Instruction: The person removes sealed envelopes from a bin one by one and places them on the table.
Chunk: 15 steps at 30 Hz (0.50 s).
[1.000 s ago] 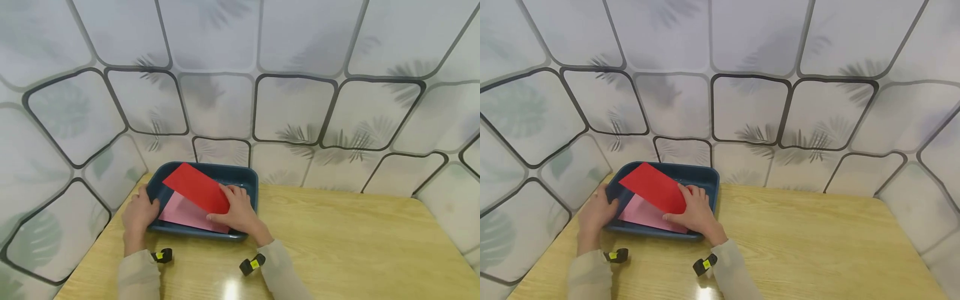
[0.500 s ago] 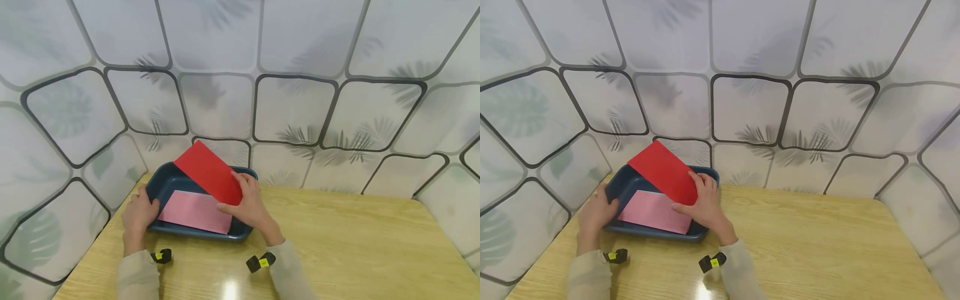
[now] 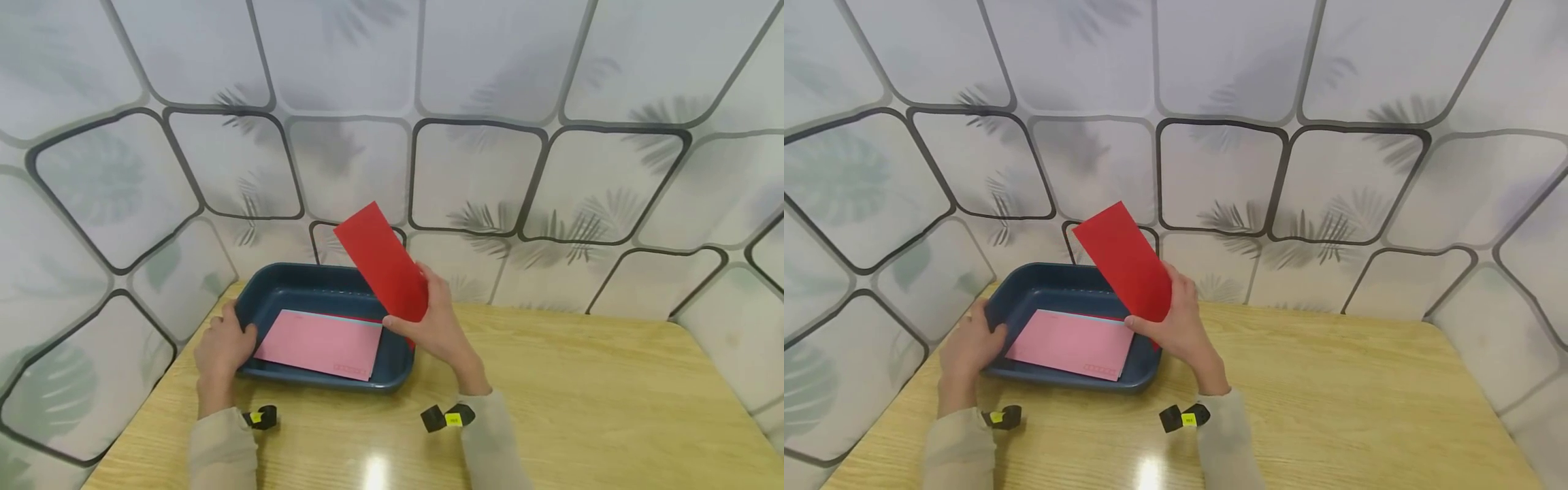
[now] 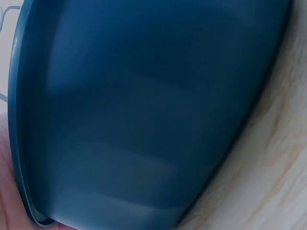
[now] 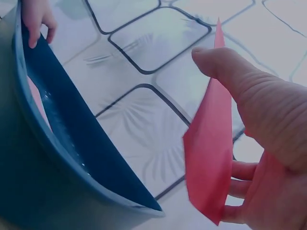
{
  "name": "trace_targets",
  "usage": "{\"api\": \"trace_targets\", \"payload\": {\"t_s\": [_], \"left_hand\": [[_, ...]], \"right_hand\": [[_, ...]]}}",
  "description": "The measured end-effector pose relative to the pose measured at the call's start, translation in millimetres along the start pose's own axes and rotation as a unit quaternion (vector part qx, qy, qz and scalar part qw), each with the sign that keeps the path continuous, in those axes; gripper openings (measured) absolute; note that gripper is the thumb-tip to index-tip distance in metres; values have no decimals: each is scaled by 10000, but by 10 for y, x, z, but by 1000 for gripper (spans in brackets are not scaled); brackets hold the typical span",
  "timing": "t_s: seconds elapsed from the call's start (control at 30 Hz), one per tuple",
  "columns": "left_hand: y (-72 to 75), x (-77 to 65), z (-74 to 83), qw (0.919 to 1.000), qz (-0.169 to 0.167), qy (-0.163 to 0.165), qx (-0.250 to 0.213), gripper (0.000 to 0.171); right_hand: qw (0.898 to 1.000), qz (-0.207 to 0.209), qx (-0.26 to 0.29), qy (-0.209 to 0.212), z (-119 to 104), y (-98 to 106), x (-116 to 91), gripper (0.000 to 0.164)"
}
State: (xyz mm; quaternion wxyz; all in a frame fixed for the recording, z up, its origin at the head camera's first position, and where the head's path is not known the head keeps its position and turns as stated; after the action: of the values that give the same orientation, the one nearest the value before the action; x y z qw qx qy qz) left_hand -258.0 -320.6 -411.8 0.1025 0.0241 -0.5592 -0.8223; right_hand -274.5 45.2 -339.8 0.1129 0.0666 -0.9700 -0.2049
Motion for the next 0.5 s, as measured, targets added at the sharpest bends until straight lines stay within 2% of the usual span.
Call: {"api": "trace_targets", "payload": {"t_s": [0.17,0.5], "left_hand": [[-14,14,-23,10000,-19,-29,-1,64],[10,7,32,9999,-69,-86,29,64]], "right_hand": [[9995,-79,83,-289,-107,124,-88,97],[9990,-56,-9,-454,1,372,-137,101]]}}
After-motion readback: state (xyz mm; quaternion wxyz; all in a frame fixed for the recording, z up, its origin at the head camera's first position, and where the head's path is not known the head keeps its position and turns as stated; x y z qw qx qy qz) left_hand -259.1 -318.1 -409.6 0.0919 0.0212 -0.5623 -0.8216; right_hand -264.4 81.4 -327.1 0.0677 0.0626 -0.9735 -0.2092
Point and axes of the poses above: each hand's wrist, its own x-axis towards the middle knuckle, its own y-axis out of the back of the hand, z = x × y, the point moved 9 cm from there along x, towards the middle knuckle, and after that the axes turned 10 degrees about -y, right-handed, at the moved point
